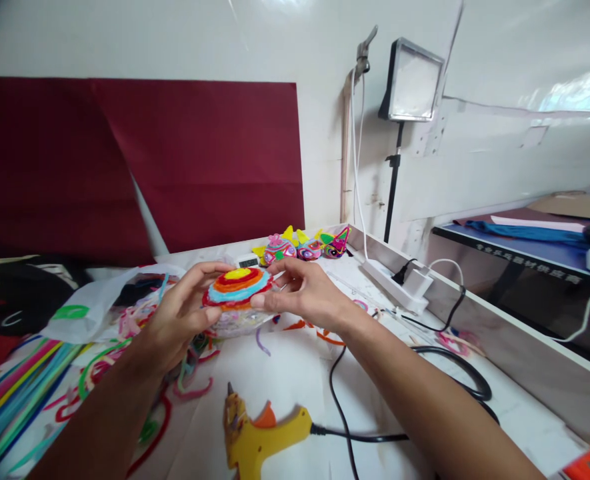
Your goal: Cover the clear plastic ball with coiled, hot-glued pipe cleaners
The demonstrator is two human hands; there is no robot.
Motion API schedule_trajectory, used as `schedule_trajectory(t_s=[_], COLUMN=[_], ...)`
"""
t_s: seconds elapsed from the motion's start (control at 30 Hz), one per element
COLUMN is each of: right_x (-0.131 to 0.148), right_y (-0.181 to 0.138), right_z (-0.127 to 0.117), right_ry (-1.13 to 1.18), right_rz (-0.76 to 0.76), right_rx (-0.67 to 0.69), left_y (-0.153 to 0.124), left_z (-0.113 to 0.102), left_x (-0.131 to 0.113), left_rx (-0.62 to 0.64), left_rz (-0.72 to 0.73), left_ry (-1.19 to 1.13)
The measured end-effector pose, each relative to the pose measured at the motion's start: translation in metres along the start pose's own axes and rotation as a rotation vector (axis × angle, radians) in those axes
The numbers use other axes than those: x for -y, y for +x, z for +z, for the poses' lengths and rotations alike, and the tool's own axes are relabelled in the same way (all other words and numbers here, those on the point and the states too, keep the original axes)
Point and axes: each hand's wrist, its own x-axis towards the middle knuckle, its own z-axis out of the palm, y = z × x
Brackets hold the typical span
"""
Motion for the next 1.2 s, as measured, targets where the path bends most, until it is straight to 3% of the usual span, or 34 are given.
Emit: schedule_trajectory(t_s=[0.63,0.93,1.2], right_x=[0.010,0.012,0.009], right_y=[-0.008,-0.006,-0.005], right_z=[-0.018,-0.014,-0.010], right_ry=[-0.083,-0.026,0.040], right_rz=[0.002,0.069,0.075], right_rx=[0.134,0.088,0.020], left_y=[0.001,0.003,-0.001], left_z=[-0.007,-0.011,-0.005], left_x=[0.006,0.011,0.003], left_rx=[0.064,0.102,0.080], left_rz=[-0.013,0.077,0.048], left_ry=[-0.093,-0.063,-0.103])
